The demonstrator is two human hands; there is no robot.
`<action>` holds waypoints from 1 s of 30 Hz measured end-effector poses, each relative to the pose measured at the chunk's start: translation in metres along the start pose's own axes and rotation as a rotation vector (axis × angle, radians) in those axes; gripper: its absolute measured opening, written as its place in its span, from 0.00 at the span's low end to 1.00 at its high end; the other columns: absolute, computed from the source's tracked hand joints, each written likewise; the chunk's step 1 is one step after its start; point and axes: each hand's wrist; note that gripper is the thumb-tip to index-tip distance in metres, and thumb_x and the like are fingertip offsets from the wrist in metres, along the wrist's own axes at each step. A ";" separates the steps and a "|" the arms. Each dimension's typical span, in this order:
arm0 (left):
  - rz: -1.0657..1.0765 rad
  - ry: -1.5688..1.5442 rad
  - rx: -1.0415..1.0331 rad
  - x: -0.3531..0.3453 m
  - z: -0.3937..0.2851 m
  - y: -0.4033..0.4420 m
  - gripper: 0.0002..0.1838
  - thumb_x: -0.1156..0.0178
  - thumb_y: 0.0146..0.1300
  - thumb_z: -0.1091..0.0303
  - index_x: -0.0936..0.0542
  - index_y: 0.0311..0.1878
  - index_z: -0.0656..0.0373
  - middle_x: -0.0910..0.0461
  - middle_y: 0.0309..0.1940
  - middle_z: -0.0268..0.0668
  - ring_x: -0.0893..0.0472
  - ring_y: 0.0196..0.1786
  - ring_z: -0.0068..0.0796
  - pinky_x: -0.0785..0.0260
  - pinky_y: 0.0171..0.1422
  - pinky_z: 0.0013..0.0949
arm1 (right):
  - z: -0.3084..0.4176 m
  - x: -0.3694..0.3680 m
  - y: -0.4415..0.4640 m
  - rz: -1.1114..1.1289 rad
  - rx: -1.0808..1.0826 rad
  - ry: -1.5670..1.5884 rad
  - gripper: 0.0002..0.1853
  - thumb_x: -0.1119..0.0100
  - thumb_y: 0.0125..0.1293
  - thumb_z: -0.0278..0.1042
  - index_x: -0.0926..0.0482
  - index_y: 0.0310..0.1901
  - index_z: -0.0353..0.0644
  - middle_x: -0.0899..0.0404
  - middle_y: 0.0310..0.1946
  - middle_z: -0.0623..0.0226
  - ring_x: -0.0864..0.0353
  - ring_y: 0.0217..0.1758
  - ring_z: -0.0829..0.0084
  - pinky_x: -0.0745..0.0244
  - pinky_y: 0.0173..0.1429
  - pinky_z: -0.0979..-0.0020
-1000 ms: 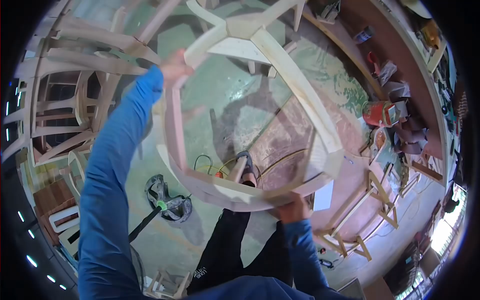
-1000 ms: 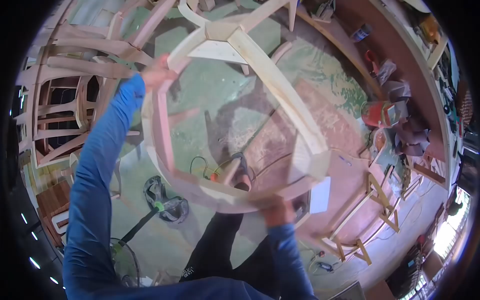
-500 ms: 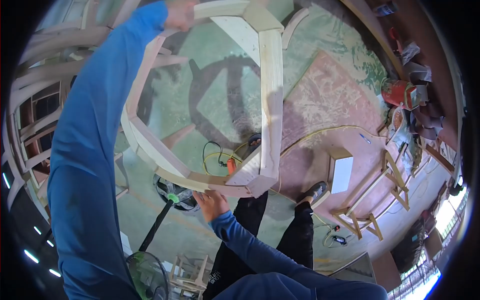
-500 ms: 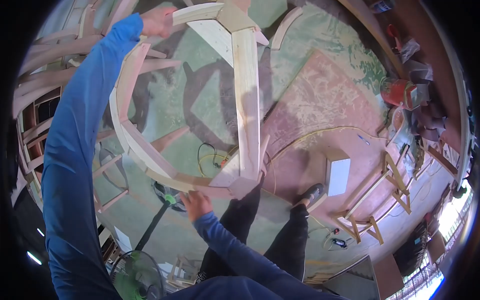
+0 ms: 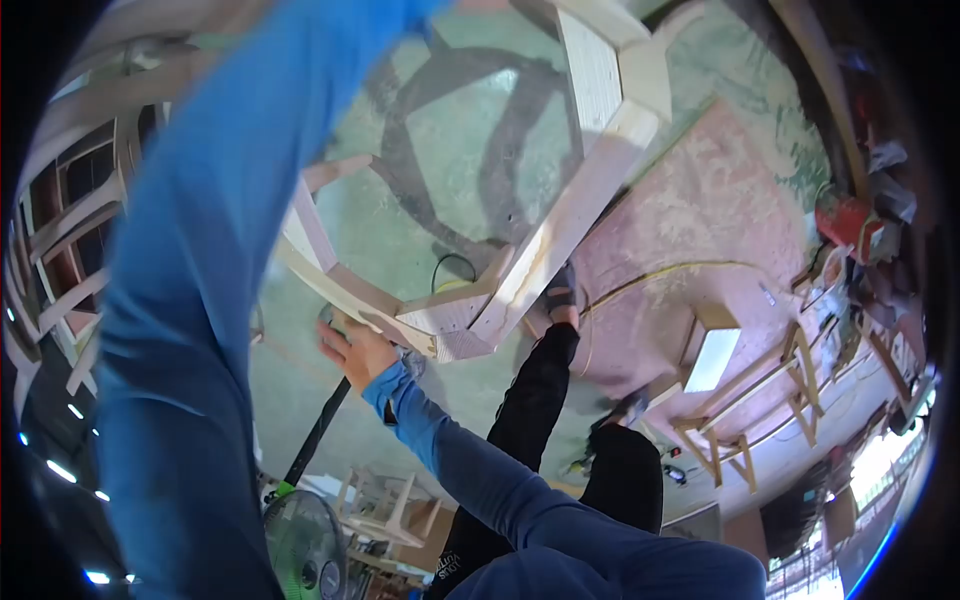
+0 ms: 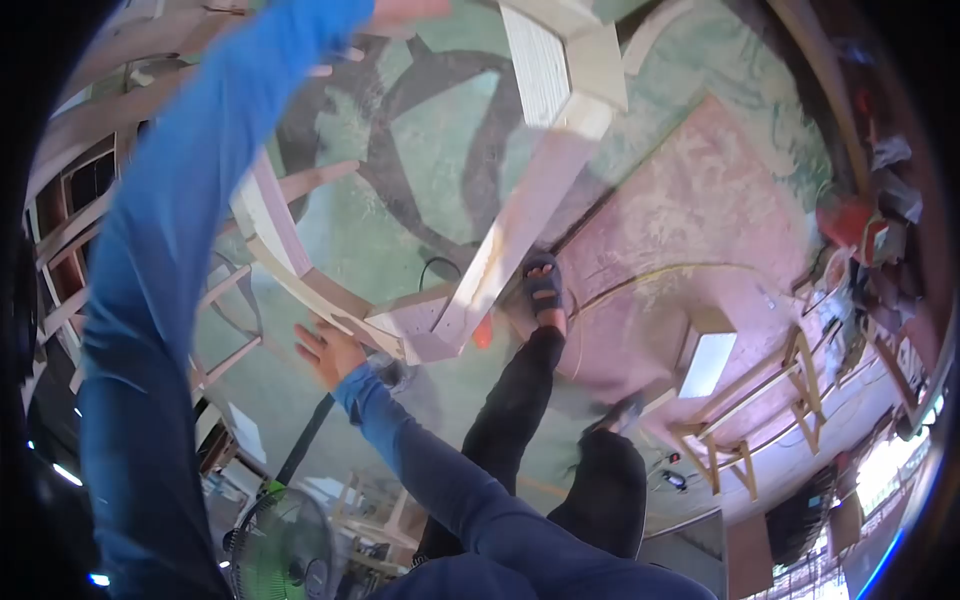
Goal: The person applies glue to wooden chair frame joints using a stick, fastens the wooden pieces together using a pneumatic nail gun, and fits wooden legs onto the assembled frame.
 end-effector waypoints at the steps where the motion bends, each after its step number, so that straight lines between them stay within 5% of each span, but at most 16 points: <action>1: -0.141 -0.009 0.066 0.004 -0.013 -0.031 0.31 0.30 0.46 0.66 0.25 0.57 0.57 0.22 0.50 0.48 0.24 0.55 0.48 0.31 0.59 0.42 | 0.004 -0.006 -0.010 -0.028 -0.136 -0.151 0.30 0.41 0.66 0.35 0.39 0.68 0.49 0.36 0.68 0.65 0.30 0.66 0.52 0.31 0.64 0.52; 3: -0.433 -0.041 0.187 0.026 -0.043 -0.098 0.32 0.32 0.52 0.67 0.28 0.62 0.56 0.27 0.58 0.51 0.31 0.63 0.54 0.38 0.67 0.43 | 0.025 -0.021 -0.045 -0.055 -0.258 -0.355 0.31 0.41 0.66 0.37 0.40 0.68 0.51 0.34 0.67 0.65 0.28 0.64 0.51 0.28 0.62 0.51; 5: -0.642 -0.143 0.595 0.032 -0.066 -0.188 0.34 0.32 0.49 0.71 0.29 0.62 0.60 0.25 0.54 0.47 0.27 0.58 0.51 0.37 0.65 0.46 | 0.065 -0.048 -0.096 0.069 -0.500 -1.198 0.18 0.42 0.67 0.30 0.25 0.58 0.45 0.28 0.62 0.62 0.23 0.58 0.64 0.24 0.56 0.61; 6: -0.749 -0.043 0.866 0.013 -0.078 -0.246 0.32 0.32 0.51 0.70 0.29 0.61 0.66 0.25 0.55 0.47 0.25 0.58 0.46 0.35 0.64 0.42 | 0.099 -0.049 -0.108 0.217 -0.162 -1.555 0.15 0.42 0.66 0.28 0.22 0.54 0.43 0.27 0.60 0.62 0.21 0.55 0.67 0.23 0.54 0.64; 7: -0.861 -0.384 1.120 -0.019 -0.074 -0.314 0.33 0.32 0.54 0.69 0.32 0.62 0.70 0.27 0.58 0.48 0.25 0.58 0.39 0.33 0.62 0.37 | 0.137 -0.051 -0.121 0.386 0.202 -1.875 0.12 0.43 0.66 0.26 0.20 0.50 0.41 0.25 0.59 0.62 0.20 0.52 0.70 0.23 0.53 0.68; 8: -0.927 -0.475 1.524 -0.030 -0.096 -0.354 0.37 0.31 0.55 0.67 0.36 0.64 0.72 0.28 0.58 0.51 0.26 0.58 0.37 0.32 0.60 0.34 | 0.173 -0.091 -0.133 0.156 0.573 -2.244 0.12 0.43 0.64 0.27 0.19 0.49 0.40 0.19 0.50 0.63 0.18 0.45 0.71 0.23 0.48 0.71; 9: -0.937 -0.636 1.756 -0.049 -0.108 -0.392 0.43 0.28 0.54 0.63 0.40 0.67 0.73 0.28 0.58 0.52 0.25 0.57 0.37 0.33 0.61 0.34 | 0.195 -0.163 -0.146 -0.282 0.655 -2.218 0.13 0.43 0.63 0.28 0.20 0.49 0.39 0.17 0.43 0.65 0.17 0.42 0.71 0.23 0.47 0.70; 11: -0.744 -0.863 2.025 -0.094 -0.127 -0.448 0.47 0.26 0.52 0.60 0.41 0.68 0.74 0.28 0.58 0.50 0.25 0.56 0.37 0.33 0.60 0.34 | 0.256 -0.255 -0.142 0.050 1.330 -2.380 0.21 0.38 0.57 0.30 0.24 0.54 0.35 0.22 0.48 0.50 0.20 0.51 0.57 0.24 0.53 0.66; 14: -0.807 -1.346 1.815 -0.101 -0.154 -0.437 0.45 0.25 0.51 0.61 0.37 0.66 0.73 0.24 0.53 0.46 0.22 0.53 0.35 0.32 0.59 0.34 | 0.292 -0.362 -0.091 0.019 1.467 -2.547 0.32 0.36 0.52 0.32 0.31 0.61 0.37 0.26 0.52 0.45 0.27 0.57 0.45 0.30 0.62 0.58; 18: -0.963 -1.551 1.689 -0.103 -0.149 -0.418 0.29 0.28 0.54 0.69 0.27 0.57 0.66 0.20 0.43 0.38 0.21 0.44 0.31 0.29 0.49 0.32 | 0.317 -0.421 0.021 -0.136 1.234 -2.715 0.42 0.35 0.48 0.44 0.36 0.65 0.35 0.27 0.57 0.42 0.28 0.61 0.46 0.32 0.65 0.58; 20: -1.059 -1.579 1.703 -0.093 -0.154 -0.403 0.19 0.31 0.55 0.75 0.23 0.51 0.61 0.20 0.36 0.33 0.23 0.33 0.25 0.33 0.33 0.29 | 0.319 -0.432 0.049 -0.489 0.731 -2.944 0.47 0.34 0.43 0.49 0.37 0.66 0.34 0.26 0.57 0.42 0.26 0.61 0.48 0.31 0.65 0.60; 22: -1.032 -1.605 1.700 -0.095 -0.156 -0.409 0.18 0.31 0.55 0.76 0.22 0.50 0.61 0.20 0.34 0.32 0.25 0.29 0.23 0.36 0.29 0.29 | 0.339 -0.422 0.064 -0.525 0.591 -2.901 0.50 0.32 0.38 0.51 0.35 0.65 0.33 0.24 0.55 0.43 0.24 0.59 0.50 0.30 0.65 0.60; 25: -1.130 -1.558 1.688 -0.091 -0.151 -0.404 0.17 0.32 0.55 0.77 0.22 0.49 0.61 0.20 0.32 0.31 0.25 0.26 0.22 0.37 0.27 0.28 | 0.354 -0.420 0.078 -0.362 0.751 -2.607 0.49 0.29 0.35 0.53 0.29 0.61 0.34 0.24 0.55 0.45 0.24 0.59 0.52 0.29 0.64 0.63; 27: -1.222 -1.453 1.671 -0.087 -0.132 -0.395 0.16 0.32 0.56 0.77 0.22 0.48 0.60 0.20 0.29 0.30 0.27 0.22 0.20 0.38 0.24 0.27 | 0.333 -0.436 0.072 -0.467 0.794 -2.650 0.48 0.29 0.35 0.53 0.29 0.60 0.34 0.23 0.54 0.45 0.23 0.59 0.53 0.29 0.64 0.64; 29: -1.006 -1.466 1.694 -0.071 -0.104 -0.398 0.16 0.33 0.57 0.75 0.22 0.49 0.62 0.19 0.34 0.31 0.21 0.34 0.23 0.30 0.37 0.28 | 0.322 -0.449 0.083 -0.458 0.894 -2.604 0.45 0.30 0.38 0.50 0.29 0.60 0.35 0.23 0.53 0.45 0.22 0.56 0.53 0.28 0.61 0.63; 30: -0.961 -1.418 1.718 -0.064 -0.091 -0.395 0.14 0.32 0.57 0.73 0.21 0.47 0.61 0.20 0.30 0.30 0.24 0.28 0.21 0.33 0.30 0.26 | 0.325 -0.454 0.091 -0.447 0.964 -2.594 0.44 0.30 0.39 0.50 0.29 0.60 0.35 0.23 0.52 0.45 0.22 0.55 0.53 0.27 0.60 0.62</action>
Point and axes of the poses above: each hand's wrist, its own y-axis towards the middle knuckle, its own x-axis out of the back of the hand, z = x × y
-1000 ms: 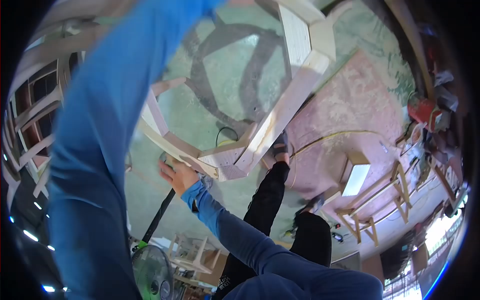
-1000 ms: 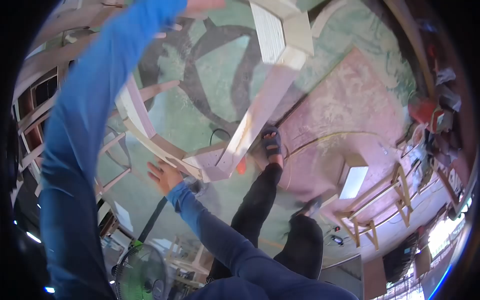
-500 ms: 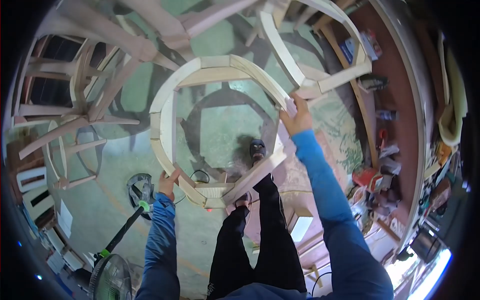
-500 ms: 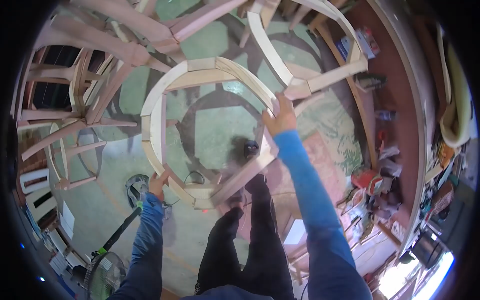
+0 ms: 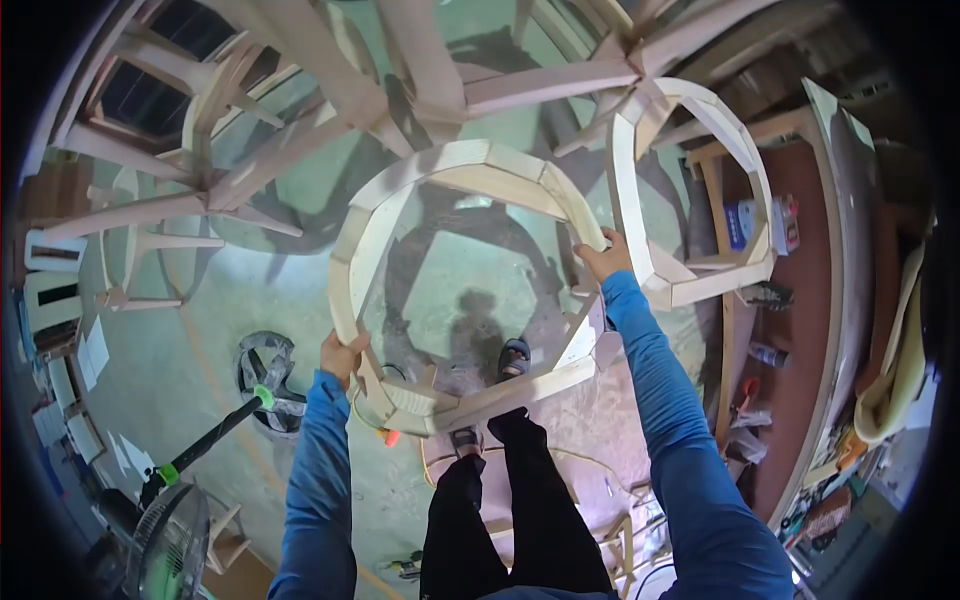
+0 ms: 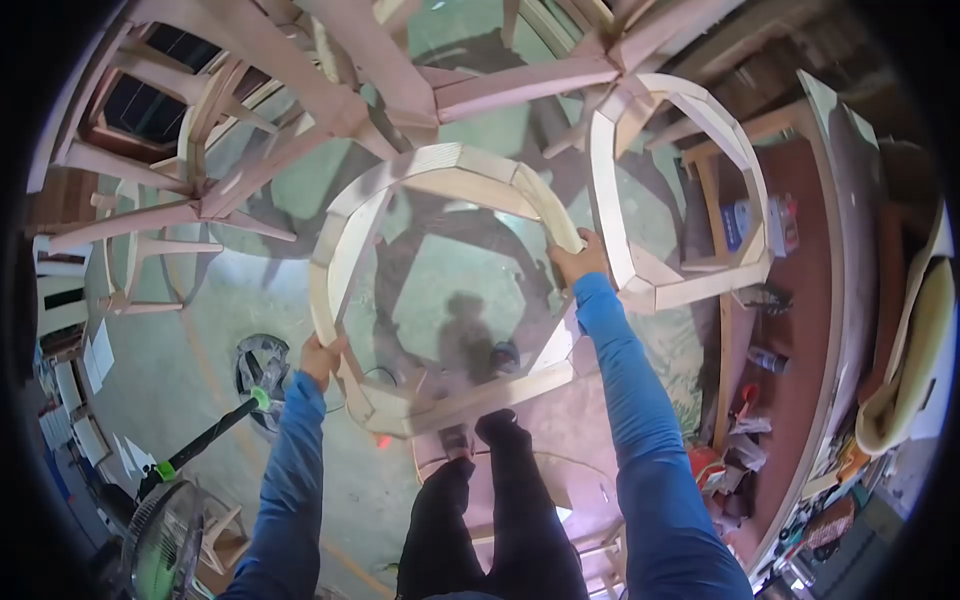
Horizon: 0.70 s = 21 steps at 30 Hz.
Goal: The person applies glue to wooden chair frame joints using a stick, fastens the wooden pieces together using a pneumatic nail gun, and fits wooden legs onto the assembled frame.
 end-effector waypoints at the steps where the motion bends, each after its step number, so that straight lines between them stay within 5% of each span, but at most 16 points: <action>1: -0.005 0.020 -0.020 -0.004 -0.009 0.007 0.14 0.32 0.57 0.72 0.21 0.46 0.61 0.21 0.29 0.29 0.25 0.27 0.20 0.35 0.28 0.26 | -0.004 -0.002 0.011 0.043 0.011 0.032 0.44 0.30 0.41 0.49 0.31 0.61 0.36 0.22 0.51 0.45 0.21 0.54 0.52 0.26 0.59 0.62; 5: -0.047 0.076 -0.038 -0.006 -0.010 0.031 0.13 0.30 0.56 0.70 0.20 0.44 0.60 0.20 0.30 0.30 0.24 0.29 0.20 0.34 0.30 0.26 | -0.010 0.004 0.018 0.064 0.092 -0.074 0.47 0.28 0.43 0.45 0.37 0.64 0.32 0.22 0.49 0.47 0.20 0.50 0.56 0.25 0.56 0.66; 6: -0.031 0.094 -0.122 0.003 0.020 0.053 0.28 0.25 0.51 0.66 0.25 0.54 0.64 0.18 0.38 0.37 0.20 0.35 0.28 0.26 0.38 0.33 | -0.003 0.010 0.007 0.058 0.105 -0.135 0.48 0.28 0.43 0.44 0.39 0.65 0.32 0.23 0.51 0.46 0.21 0.53 0.55 0.26 0.58 0.65; 8: -0.051 0.098 -0.334 -0.002 0.037 0.055 0.36 0.25 0.50 0.65 0.31 0.60 0.66 0.18 0.45 0.42 0.19 0.43 0.32 0.25 0.47 0.35 | -0.012 0.010 -0.007 -0.075 0.331 -0.194 0.47 0.29 0.44 0.41 0.39 0.67 0.33 0.27 0.57 0.44 0.25 0.59 0.52 0.30 0.64 0.63; 9: -0.085 0.006 -0.194 -0.008 0.018 0.036 0.43 0.24 0.48 0.65 0.37 0.65 0.66 0.22 0.53 0.47 0.21 0.50 0.35 0.27 0.54 0.37 | -0.005 0.017 -0.020 -0.086 0.360 -0.143 0.45 0.31 0.45 0.41 0.37 0.66 0.34 0.28 0.58 0.43 0.27 0.61 0.49 0.32 0.65 0.61; 11: -0.481 0.228 -0.153 -0.020 0.005 0.010 0.46 0.24 0.48 0.62 0.38 0.67 0.67 0.26 0.58 0.52 0.24 0.58 0.38 0.30 0.60 0.40 | 0.008 0.035 -0.048 -0.089 0.407 -0.067 0.40 0.32 0.47 0.39 0.34 0.63 0.34 0.28 0.57 0.43 0.27 0.60 0.48 0.31 0.64 0.58; 13: -0.540 0.160 -0.107 -0.022 0.003 -0.006 0.46 0.25 0.48 0.60 0.37 0.68 0.66 0.30 0.63 0.54 0.29 0.64 0.43 0.36 0.66 0.42 | 0.010 0.046 -0.071 -0.071 0.359 -0.034 0.39 0.32 0.47 0.39 0.33 0.63 0.35 0.27 0.55 0.44 0.25 0.57 0.50 0.29 0.62 0.58; 16: -0.694 0.292 -0.393 -0.028 -0.002 -0.055 0.37 0.32 0.53 0.62 0.32 0.66 0.65 0.30 0.62 0.51 0.32 0.66 0.50 0.40 0.70 0.43 | -0.009 0.063 -0.109 -0.028 0.323 -0.062 0.39 0.31 0.48 0.39 0.33 0.63 0.37 0.26 0.54 0.50 0.22 0.53 0.56 0.25 0.55 0.60; 21: -0.554 0.118 -0.457 -0.039 0.027 -0.131 0.34 0.35 0.58 0.66 0.35 0.66 0.67 0.30 0.62 0.49 0.31 0.63 0.45 0.41 0.70 0.41 | -0.035 0.114 -0.191 0.061 0.264 -0.175 0.39 0.31 0.49 0.40 0.33 0.65 0.37 0.27 0.58 0.52 0.22 0.55 0.58 0.22 0.54 0.62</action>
Point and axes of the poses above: each hand's wrist, its own y-axis towards the middle knuckle, its own x-axis out of the back of the hand, z = x × y
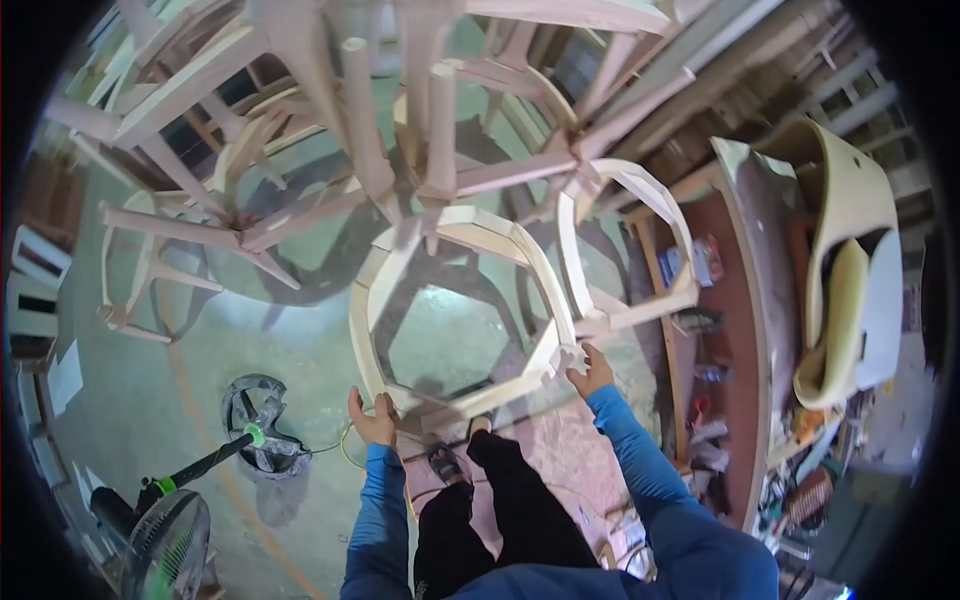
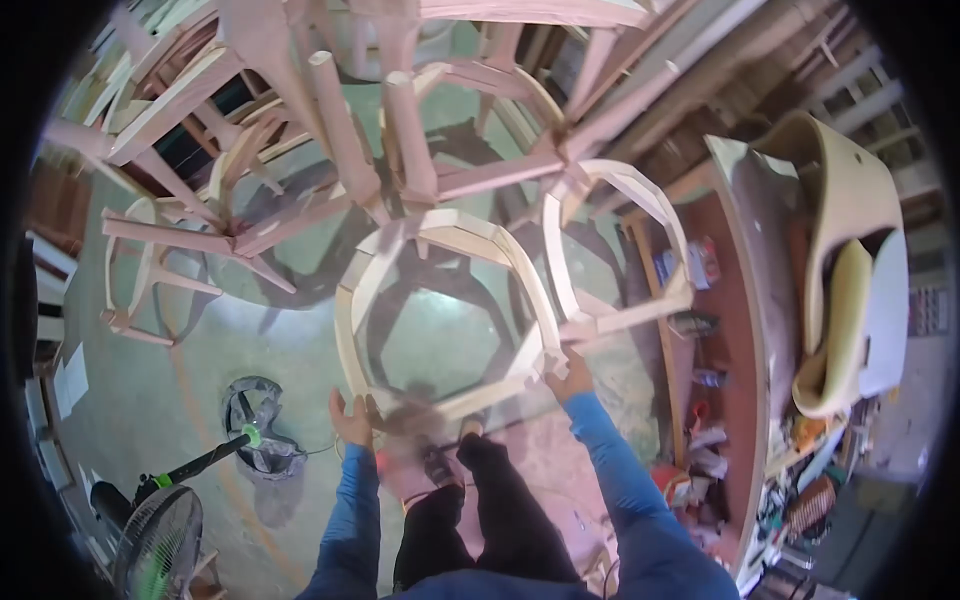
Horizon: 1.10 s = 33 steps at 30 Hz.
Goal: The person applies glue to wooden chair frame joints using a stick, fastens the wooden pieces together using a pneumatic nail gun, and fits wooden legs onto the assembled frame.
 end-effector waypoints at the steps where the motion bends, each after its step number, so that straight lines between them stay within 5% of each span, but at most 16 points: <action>1: 0.046 -0.175 0.112 0.004 0.003 -0.011 0.33 0.36 0.59 0.68 0.35 0.66 0.67 0.30 0.61 0.48 0.30 0.62 0.40 0.39 0.68 0.39 | 0.005 0.010 -0.012 0.019 -0.041 -0.009 0.39 0.31 0.50 0.40 0.33 0.65 0.37 0.26 0.58 0.51 0.22 0.56 0.57 0.22 0.54 0.61; 3: 0.128 -0.553 0.209 0.003 -0.005 -0.020 0.29 0.40 0.61 0.75 0.36 0.65 0.68 0.28 0.58 0.44 0.28 0.58 0.28 0.34 0.61 0.30 | 0.009 0.025 -0.016 0.001 -0.062 0.013 0.39 0.30 0.51 0.41 0.33 0.65 0.37 0.24 0.56 0.49 0.20 0.55 0.57 0.22 0.54 0.61; 7: 0.243 -0.738 0.157 -0.014 -0.009 -0.004 0.27 0.42 0.61 0.78 0.35 0.64 0.69 0.26 0.55 0.42 0.26 0.54 0.25 0.32 0.58 0.27 | 0.022 0.046 0.033 -0.052 0.024 -0.017 0.35 0.33 0.55 0.43 0.31 0.62 0.33 0.21 0.49 0.51 0.18 0.47 0.58 0.23 0.51 0.62; 9: 0.316 -0.547 0.166 -0.026 -0.054 0.015 0.28 0.41 0.61 0.76 0.35 0.64 0.70 0.25 0.52 0.39 0.26 0.53 0.24 0.33 0.59 0.28 | 0.036 0.048 0.082 -0.061 0.037 0.052 0.33 0.34 0.56 0.43 0.30 0.60 0.32 0.19 0.41 0.54 0.17 0.42 0.62 0.23 0.47 0.64; 12: 0.309 -0.290 0.068 -0.068 -0.102 0.045 0.31 0.37 0.60 0.68 0.34 0.64 0.71 0.26 0.59 0.47 0.25 0.61 0.37 0.34 0.64 0.35 | 0.018 0.011 0.203 -0.028 -0.032 0.472 0.30 0.34 0.57 0.45 0.27 0.54 0.30 0.19 0.31 0.58 0.17 0.35 0.68 0.22 0.39 0.68; 14: 0.322 -0.110 -0.017 -0.100 -0.143 0.074 0.34 0.35 0.59 0.63 0.33 0.65 0.68 0.27 0.61 0.53 0.26 0.64 0.42 0.35 0.66 0.38 | 0.052 -0.005 0.276 0.099 -0.211 0.819 0.17 0.37 0.64 0.44 0.24 0.44 0.38 0.22 0.29 0.64 0.19 0.31 0.69 0.22 0.34 0.68; 18: 0.312 0.183 -0.226 -0.178 -0.192 0.157 0.42 0.33 0.55 0.49 0.35 0.68 0.64 0.27 0.62 0.51 0.26 0.64 0.46 0.35 0.65 0.40 | 0.086 -0.062 0.417 0.096 -0.465 0.922 0.23 0.34 0.59 0.55 0.25 0.37 0.41 0.26 0.26 0.63 0.21 0.27 0.65 0.22 0.32 0.63; 21: 0.354 0.447 -0.238 -0.258 -0.181 0.246 0.48 0.31 0.52 0.48 0.41 0.70 0.65 0.29 0.64 0.51 0.26 0.63 0.46 0.32 0.62 0.42 | 0.107 -0.078 0.469 0.172 -0.599 0.868 0.28 0.35 0.57 0.61 0.25 0.45 0.44 0.25 0.36 0.60 0.20 0.39 0.57 0.20 0.38 0.54; 23: 0.477 0.135 -0.093 -0.282 -0.183 0.260 0.47 0.28 0.52 0.56 0.42 0.70 0.66 0.29 0.63 0.51 0.24 0.61 0.41 0.29 0.59 0.40 | 0.119 -0.085 0.482 0.119 -0.730 1.130 0.33 0.37 0.57 0.63 0.28 0.56 0.48 0.27 0.49 0.59 0.27 0.54 0.50 0.24 0.49 0.43; 25: 0.711 -0.236 0.115 -0.290 -0.221 0.265 0.44 0.29 0.53 0.63 0.42 0.68 0.66 0.27 0.60 0.49 0.24 0.58 0.35 0.27 0.57 0.37 | 0.110 -0.104 0.504 0.364 -0.684 1.336 0.36 0.39 0.57 0.64 0.34 0.63 0.53 0.32 0.58 0.59 0.37 0.64 0.46 0.31 0.57 0.36; 26: 0.806 -0.396 0.247 -0.292 -0.248 0.264 0.42 0.29 0.54 0.66 0.42 0.67 0.66 0.27 0.59 0.48 0.23 0.56 0.32 0.26 0.55 0.35 | 0.112 -0.108 0.505 0.385 -0.690 1.430 0.35 0.37 0.58 0.62 0.32 0.61 0.50 0.31 0.58 0.57 0.33 0.62 0.45 0.35 0.60 0.34; 28: 0.748 -0.109 -0.213 -0.305 -0.243 0.272 0.40 0.26 0.50 0.65 0.35 0.64 0.64 0.26 0.57 0.43 0.23 0.55 0.32 0.27 0.55 0.34 | 0.115 -0.115 0.501 0.359 -0.604 1.599 0.35 0.35 0.57 0.59 0.32 0.60 0.48 0.32 0.58 0.55 0.31 0.60 0.45 0.34 0.59 0.33; 29: 0.684 0.059 -0.415 -0.309 -0.243 0.275 0.36 0.25 0.50 0.66 0.31 0.61 0.63 0.24 0.54 0.41 0.22 0.52 0.31 0.26 0.52 0.34 | 0.112 -0.111 0.502 0.388 -0.637 1.703 0.37 0.27 0.54 0.44 0.36 0.62 0.46 0.35 0.59 0.55 0.33 0.59 0.43 0.35 0.60 0.31; 31: 0.662 -0.014 -0.526 -0.323 -0.234 0.291 0.25 0.25 0.47 0.63 0.22 0.46 0.63 0.19 0.42 0.40 0.20 0.44 0.31 0.26 0.48 0.36 | 0.117 -0.109 0.496 0.305 -0.615 1.678 0.36 0.28 0.55 0.43 0.36 0.61 0.45 0.34 0.58 0.53 0.33 0.59 0.43 0.34 0.59 0.31; 33: 0.755 -0.102 -0.420 -0.334 -0.189 0.321 0.25 0.24 0.46 0.66 0.22 0.47 0.62 0.20 0.40 0.37 0.21 0.42 0.31 0.26 0.46 0.36 | 0.117 -0.107 0.493 0.310 -0.580 1.728 0.35 0.29 0.57 0.41 0.37 0.61 0.41 0.33 0.55 0.49 0.31 0.57 0.42 0.33 0.56 0.28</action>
Point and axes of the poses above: each hand's wrist, its own y-axis towards the middle knuckle, its own x-axis out of the back of the hand, z = x × y
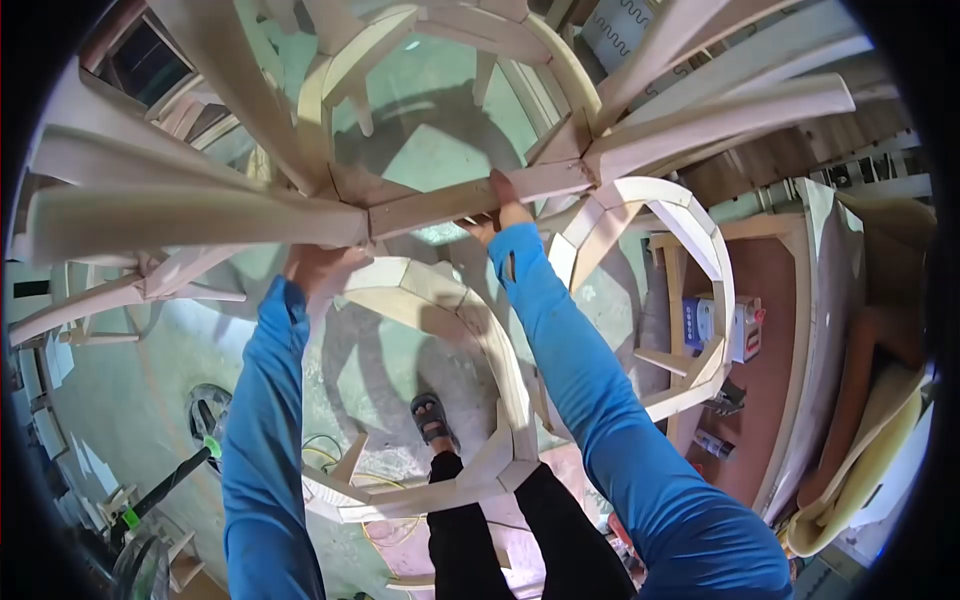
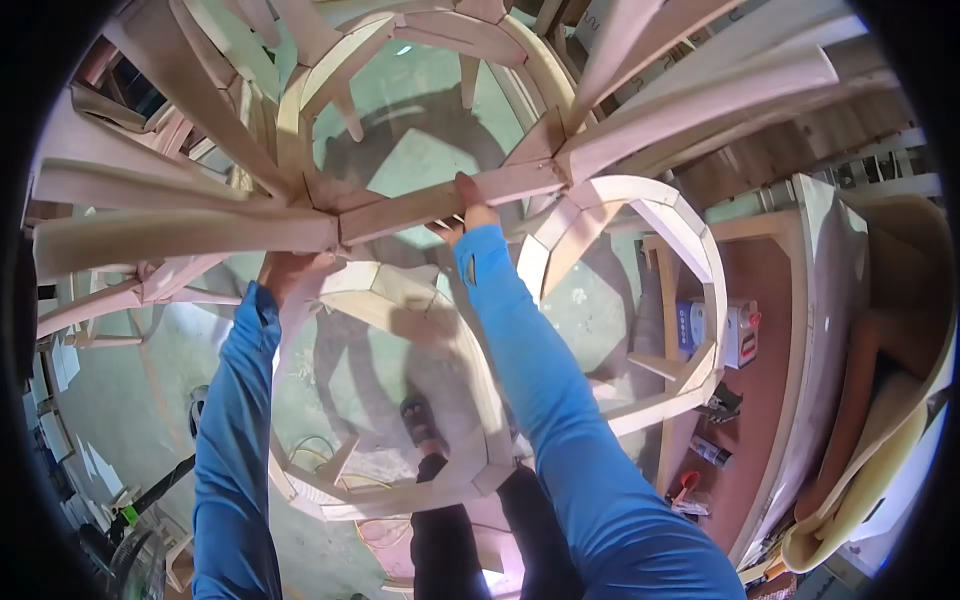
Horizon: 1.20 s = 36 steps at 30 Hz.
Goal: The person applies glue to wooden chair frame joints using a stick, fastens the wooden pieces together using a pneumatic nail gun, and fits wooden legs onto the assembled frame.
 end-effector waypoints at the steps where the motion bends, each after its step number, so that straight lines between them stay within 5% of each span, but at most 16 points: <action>1: -0.047 -0.168 0.044 -0.003 -0.015 -0.009 0.24 0.24 0.46 0.67 0.22 0.47 0.61 0.20 0.40 0.36 0.21 0.41 0.30 0.26 0.46 0.35 | 0.000 0.002 0.005 -0.003 0.004 -0.005 0.35 0.29 0.57 0.40 0.37 0.61 0.40 0.33 0.55 0.48 0.30 0.57 0.41 0.33 0.56 0.28; 7: -0.134 -0.177 0.182 -0.006 -0.041 -0.005 0.23 0.26 0.49 0.70 0.21 0.50 0.61 0.21 0.45 0.35 0.23 0.49 0.29 0.30 0.55 0.36 | 0.003 -0.002 0.018 0.020 0.040 -0.026 0.33 0.30 0.57 0.40 0.37 0.60 0.40 0.31 0.53 0.50 0.27 0.55 0.46 0.30 0.54 0.29; 10: -0.090 0.146 0.137 -0.012 -0.041 0.008 0.27 0.29 0.51 0.74 0.25 0.56 0.62 0.23 0.50 0.37 0.25 0.53 0.30 0.31 0.58 0.34 | 0.012 -0.009 0.032 0.046 0.086 -0.049 0.32 0.31 0.58 0.39 0.36 0.59 0.41 0.31 0.52 0.52 0.27 0.54 0.47 0.29 0.53 0.30; 12: -0.245 -0.350 0.204 -0.020 -0.043 0.017 0.31 0.30 0.52 0.75 0.29 0.60 0.63 0.26 0.55 0.40 0.27 0.59 0.32 0.34 0.63 0.35 | 0.016 -0.013 0.041 0.090 0.079 -0.090 0.31 0.32 0.58 0.39 0.36 0.59 0.43 0.31 0.52 0.54 0.27 0.54 0.49 0.29 0.54 0.30; 16: -0.266 -0.505 0.229 -0.013 -0.038 0.042 0.35 0.30 0.49 0.75 0.32 0.62 0.65 0.27 0.57 0.41 0.26 0.59 0.33 0.31 0.64 0.35 | 0.021 -0.035 0.056 0.063 0.111 -0.132 0.30 0.32 0.59 0.40 0.35 0.59 0.42 0.31 0.53 0.54 0.27 0.55 0.50 0.27 0.53 0.33; 20: -0.319 -0.439 0.215 0.001 0.000 0.077 0.43 0.29 0.47 0.75 0.39 0.67 0.64 0.32 0.63 0.42 0.34 0.68 0.34 0.41 0.71 0.37 | 0.026 -0.058 0.077 0.051 0.134 -0.203 0.28 0.34 0.59 0.45 0.31 0.57 0.40 0.25 0.51 0.54 0.22 0.53 0.52 0.22 0.52 0.41; 23: -0.363 -0.541 0.159 0.004 -0.001 0.101 0.38 0.32 0.51 0.76 0.36 0.66 0.62 0.30 0.61 0.37 0.33 0.67 0.31 0.45 0.72 0.36 | 0.032 -0.075 0.098 0.073 0.122 -0.206 0.29 0.34 0.59 0.46 0.30 0.57 0.39 0.25 0.52 0.54 0.22 0.54 0.52 0.22 0.53 0.41; 31: -0.451 -0.675 0.074 0.024 0.018 0.186 0.38 0.36 0.50 0.80 0.35 0.67 0.61 0.27 0.60 0.36 0.29 0.64 0.31 0.41 0.68 0.32 | 0.044 -0.126 0.164 0.121 0.157 -0.266 0.32 0.34 0.57 0.50 0.32 0.59 0.40 0.27 0.53 0.53 0.24 0.55 0.52 0.22 0.55 0.42; 32: -0.459 -0.705 0.086 0.026 0.019 0.196 0.37 0.35 0.50 0.79 0.34 0.66 0.60 0.26 0.59 0.36 0.28 0.63 0.30 0.42 0.68 0.32 | 0.046 -0.132 0.176 0.126 0.178 -0.233 0.34 0.32 0.55 0.47 0.32 0.58 0.35 0.27 0.49 0.50 0.21 0.48 0.50 0.17 0.44 0.43; 36: -0.508 -0.685 0.071 0.039 0.027 0.234 0.40 0.34 0.51 0.77 0.38 0.68 0.62 0.27 0.61 0.38 0.30 0.65 0.33 0.44 0.70 0.35 | 0.053 -0.151 0.218 0.132 0.179 -0.232 0.34 0.32 0.54 0.46 0.32 0.59 0.37 0.27 0.49 0.51 0.21 0.47 0.51 0.17 0.44 0.41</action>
Point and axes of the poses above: each hand's wrist, its own y-axis towards the middle knuckle, its own x-axis out of the back of the hand, z = x × y
